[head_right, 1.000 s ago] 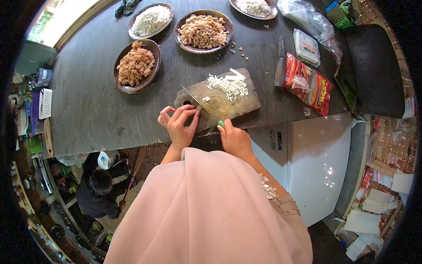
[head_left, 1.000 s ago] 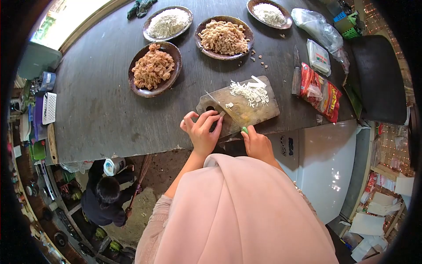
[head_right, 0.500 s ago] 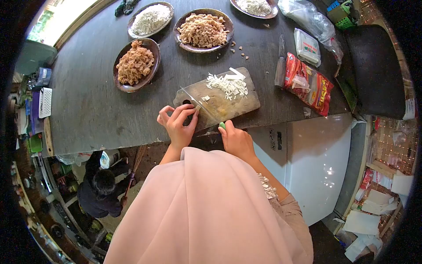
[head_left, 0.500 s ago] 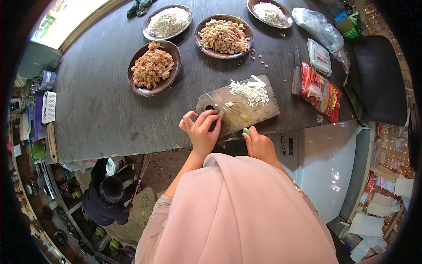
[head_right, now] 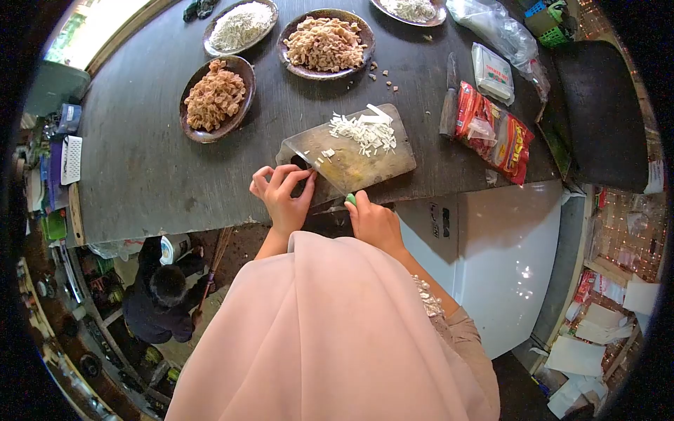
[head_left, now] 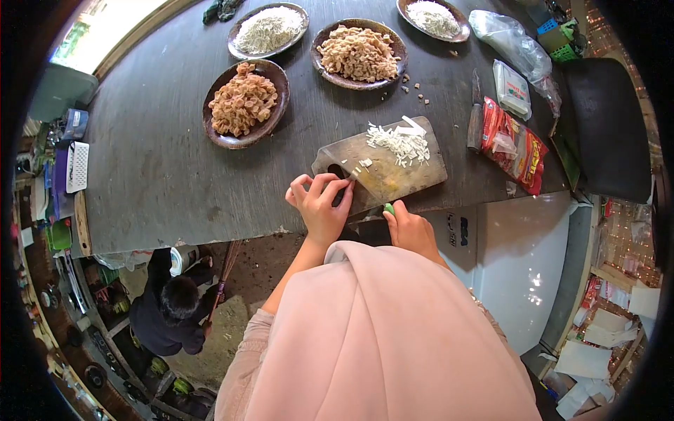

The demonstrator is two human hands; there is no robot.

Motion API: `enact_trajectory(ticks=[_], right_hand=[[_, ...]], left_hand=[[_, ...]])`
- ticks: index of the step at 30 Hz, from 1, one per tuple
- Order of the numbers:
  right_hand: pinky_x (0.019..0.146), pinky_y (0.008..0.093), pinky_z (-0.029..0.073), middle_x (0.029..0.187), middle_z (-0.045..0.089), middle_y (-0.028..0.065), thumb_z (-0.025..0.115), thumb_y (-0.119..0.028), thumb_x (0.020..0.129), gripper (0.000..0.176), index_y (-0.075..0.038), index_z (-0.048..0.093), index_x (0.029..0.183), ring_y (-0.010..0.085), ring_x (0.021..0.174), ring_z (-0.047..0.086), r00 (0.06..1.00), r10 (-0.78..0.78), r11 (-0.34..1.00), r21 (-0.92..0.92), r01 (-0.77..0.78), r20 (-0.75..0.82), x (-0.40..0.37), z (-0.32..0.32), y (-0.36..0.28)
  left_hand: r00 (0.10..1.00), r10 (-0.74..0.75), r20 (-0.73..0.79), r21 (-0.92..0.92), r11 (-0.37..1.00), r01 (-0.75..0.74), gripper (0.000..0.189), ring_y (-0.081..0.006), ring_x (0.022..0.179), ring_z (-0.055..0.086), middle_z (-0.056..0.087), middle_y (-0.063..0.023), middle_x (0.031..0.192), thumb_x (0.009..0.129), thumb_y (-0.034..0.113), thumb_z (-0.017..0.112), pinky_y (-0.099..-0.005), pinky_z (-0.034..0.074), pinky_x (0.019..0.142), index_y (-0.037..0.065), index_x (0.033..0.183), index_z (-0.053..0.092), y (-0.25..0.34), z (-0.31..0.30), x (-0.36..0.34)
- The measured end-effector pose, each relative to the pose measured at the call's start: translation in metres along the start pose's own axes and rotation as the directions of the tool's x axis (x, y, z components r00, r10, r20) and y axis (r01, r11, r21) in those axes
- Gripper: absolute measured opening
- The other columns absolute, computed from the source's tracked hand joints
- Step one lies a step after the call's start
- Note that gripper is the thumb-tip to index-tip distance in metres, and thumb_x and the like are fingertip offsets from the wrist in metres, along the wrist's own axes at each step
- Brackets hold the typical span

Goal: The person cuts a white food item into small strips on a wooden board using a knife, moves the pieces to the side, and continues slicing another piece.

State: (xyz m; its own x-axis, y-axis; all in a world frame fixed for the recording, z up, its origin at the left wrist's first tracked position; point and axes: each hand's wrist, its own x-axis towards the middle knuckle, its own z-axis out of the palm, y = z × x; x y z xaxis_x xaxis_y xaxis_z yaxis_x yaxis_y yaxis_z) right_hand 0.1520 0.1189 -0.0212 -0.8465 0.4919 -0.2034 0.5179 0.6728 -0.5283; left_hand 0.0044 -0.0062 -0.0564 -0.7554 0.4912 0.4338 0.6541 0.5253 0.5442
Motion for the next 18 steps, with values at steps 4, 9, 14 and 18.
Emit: enact_trajectory(ticks=[4,9,14,18], right_hand=[[0.055,0.0555,0.051,0.068,0.066,0.0210,0.055,-0.031,0.103,0.026,-0.006,0.048,0.096,0.0448,0.064,0.066,0.999,-0.008,1.000,-0.003,0.008,-0.032,0.003,-0.003,-0.001],[0.055,0.0556,0.051,0.067,0.066,0.0207,0.055,-0.031,0.103,0.026,-0.006,0.049,0.096,0.0450,0.064,0.067,1.000,0.007,1.000,-0.007,-0.007,0.018,-0.004,-0.003,0.000],[0.055,0.0551,0.051,0.068,0.067,0.0212,0.055,-0.031,0.103,0.026,-0.006,0.048,0.097,0.0447,0.065,0.067,1.000,-0.019,1.000,0.012,0.019,-0.001,0.002,0.001,-0.003],[0.055,0.0549,0.051,0.068,0.067,0.0211,0.055,-0.031,0.103,0.026,-0.006,0.049,0.097,0.0445,0.064,0.067,1.000,-0.005,1.000,-0.003,0.005,0.012,-0.003,-0.003,-0.005]], left_hand=[[1.000,0.005,0.002,0.002,1.000,-0.005,0.015,-0.0244,0.111,0.046,0.068,0.0085,0.098,0.075,0.019,0.085,-0.0448,0.026,0.099,0.020,0.086,0.075,-0.001,0.000,0.000],[1.000,0.014,-0.013,0.000,1.000,-0.014,0.013,-0.0239,0.108,0.046,0.066,0.0111,0.096,0.076,0.021,0.083,-0.0431,0.028,0.095,0.021,0.084,0.073,0.000,0.000,0.001],[1.000,0.009,-0.014,-0.012,1.000,-0.010,0.013,-0.0241,0.108,0.046,0.066,0.0105,0.096,0.076,0.020,0.083,-0.0435,0.028,0.095,0.020,0.084,0.073,-0.001,0.000,0.000],[1.000,0.000,0.000,-0.001,1.000,0.000,0.014,-0.0246,0.109,0.047,0.067,0.0091,0.096,0.075,0.019,0.084,-0.0441,0.027,0.097,0.020,0.085,0.074,-0.002,-0.001,-0.001]])
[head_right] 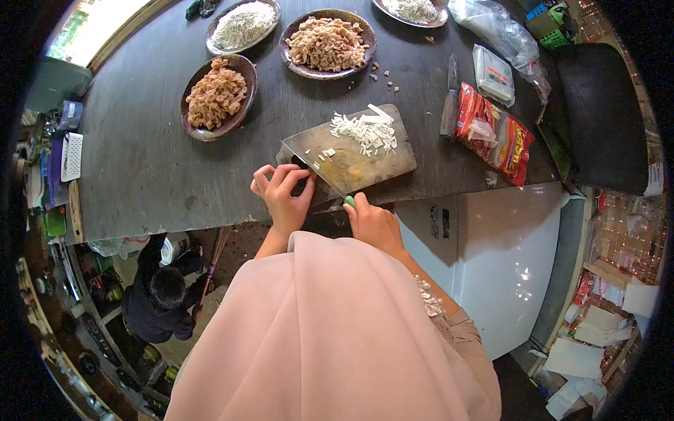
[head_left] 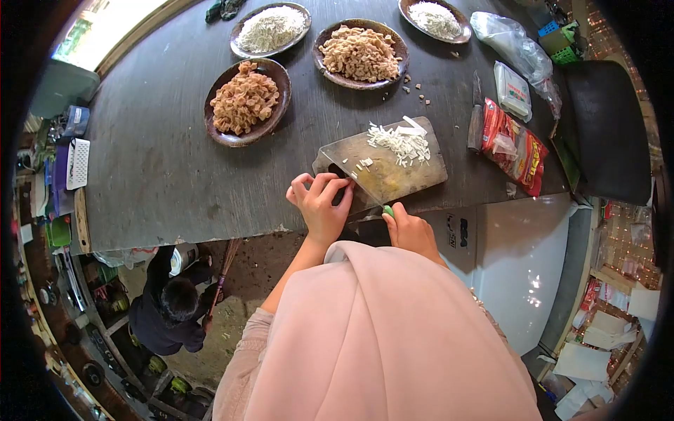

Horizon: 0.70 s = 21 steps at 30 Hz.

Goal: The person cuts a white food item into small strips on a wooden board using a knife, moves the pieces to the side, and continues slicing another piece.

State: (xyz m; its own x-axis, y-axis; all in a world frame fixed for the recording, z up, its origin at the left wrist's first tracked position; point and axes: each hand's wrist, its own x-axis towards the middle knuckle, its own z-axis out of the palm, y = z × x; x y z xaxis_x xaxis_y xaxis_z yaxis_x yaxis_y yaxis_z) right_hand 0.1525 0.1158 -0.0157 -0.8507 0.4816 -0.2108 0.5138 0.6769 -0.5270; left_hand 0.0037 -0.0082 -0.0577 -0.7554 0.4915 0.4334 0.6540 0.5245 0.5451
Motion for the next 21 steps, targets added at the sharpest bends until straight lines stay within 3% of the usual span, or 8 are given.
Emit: enact_trajectory(ticks=[9,12,21], right_hand=[[0.056,0.0558,0.051,0.068,0.067,0.0213,0.055,-0.030,0.103,0.026,-0.006,0.048,0.097,0.0455,0.065,0.067,1.000,-0.016,1.000,0.011,0.016,-0.024,0.0044,-0.0002,-0.0008],[0.056,0.0563,0.051,0.068,0.067,0.0214,0.054,-0.031,0.103,0.026,-0.006,0.048,0.097,0.0458,0.065,0.067,1.000,0.004,1.000,0.012,-0.004,0.031,-0.0010,-0.0015,-0.0005],[0.056,0.0564,0.051,0.067,0.066,0.0221,0.054,-0.032,0.103,0.027,-0.006,0.048,0.097,0.0464,0.065,0.066,0.999,-0.031,0.999,0.025,0.032,-0.034,0.0055,0.0030,0.0029]], left_hand=[[1.000,-0.024,0.011,-0.009,1.000,0.024,0.014,-0.0245,0.110,0.047,0.068,0.0085,0.097,0.074,0.017,0.084,-0.0446,0.027,0.099,0.019,0.086,0.075,0.0020,-0.0022,0.0002],[0.998,-0.057,0.026,-0.029,0.998,0.058,0.014,-0.0242,0.110,0.047,0.068,0.0085,0.097,0.075,0.017,0.084,-0.0443,0.028,0.099,0.019,0.085,0.075,0.0031,-0.0027,0.0000],[0.992,-0.117,0.054,-0.062,0.991,0.120,0.013,-0.0223,0.108,0.046,0.070,0.0091,0.094,0.074,0.018,0.086,-0.0430,0.028,0.096,0.017,0.082,0.076,0.0033,-0.0073,0.0073]])
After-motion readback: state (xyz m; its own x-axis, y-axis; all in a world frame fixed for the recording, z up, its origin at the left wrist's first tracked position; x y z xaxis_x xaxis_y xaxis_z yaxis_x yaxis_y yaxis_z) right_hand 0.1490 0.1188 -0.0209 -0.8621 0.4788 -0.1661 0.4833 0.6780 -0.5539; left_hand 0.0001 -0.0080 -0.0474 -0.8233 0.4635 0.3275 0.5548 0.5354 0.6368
